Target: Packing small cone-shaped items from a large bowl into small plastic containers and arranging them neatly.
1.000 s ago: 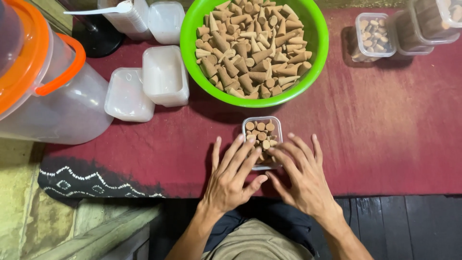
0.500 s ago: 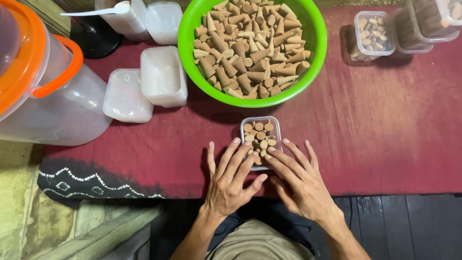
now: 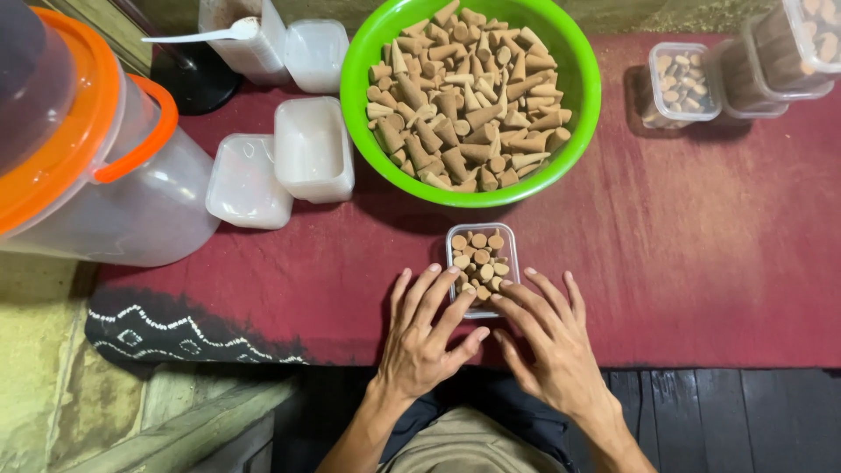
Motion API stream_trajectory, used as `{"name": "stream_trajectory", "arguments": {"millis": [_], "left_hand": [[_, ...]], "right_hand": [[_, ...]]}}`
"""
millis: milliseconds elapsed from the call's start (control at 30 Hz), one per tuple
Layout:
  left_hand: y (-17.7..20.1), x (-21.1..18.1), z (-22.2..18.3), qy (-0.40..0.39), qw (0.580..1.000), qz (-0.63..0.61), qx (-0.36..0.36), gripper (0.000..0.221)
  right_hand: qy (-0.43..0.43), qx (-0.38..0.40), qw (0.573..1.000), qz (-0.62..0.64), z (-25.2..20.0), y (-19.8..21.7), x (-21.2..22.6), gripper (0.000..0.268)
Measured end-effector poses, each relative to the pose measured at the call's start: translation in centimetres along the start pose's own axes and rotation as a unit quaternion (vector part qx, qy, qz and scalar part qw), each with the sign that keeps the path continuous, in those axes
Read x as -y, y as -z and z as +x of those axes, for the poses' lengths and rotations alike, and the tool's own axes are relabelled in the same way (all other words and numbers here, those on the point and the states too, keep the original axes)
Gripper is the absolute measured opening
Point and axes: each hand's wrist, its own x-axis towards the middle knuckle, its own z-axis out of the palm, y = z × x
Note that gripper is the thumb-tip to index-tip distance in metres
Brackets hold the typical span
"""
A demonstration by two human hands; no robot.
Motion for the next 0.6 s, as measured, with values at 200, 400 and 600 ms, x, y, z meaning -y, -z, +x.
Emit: {"name": "stream_trajectory", "arguments": {"millis": [200, 400, 600], "left_hand": [[-0.1, -0.1, 0.1, 0.005, 1.0, 0.016, 0.006, 0.034], [0.2, 0.1, 0.0, -0.02, 0.999, 0.009, -0.029, 0.025], [-1.4, 0.2, -0.6, -0.01, 0.998, 0.017, -0.065, 0.026]], "right_hand": [[-0.028, -0.029, 0.998, 0.039, -0.3, -1.3, 0.3, 0.042], [-0.038, -0.075, 0.995, 0.06, -0.9, -3.2, 0.5, 0.046], [-0.033, -0.131, 0.99, 0.026, -0.6, -4.4, 0.3, 0.052]]}}
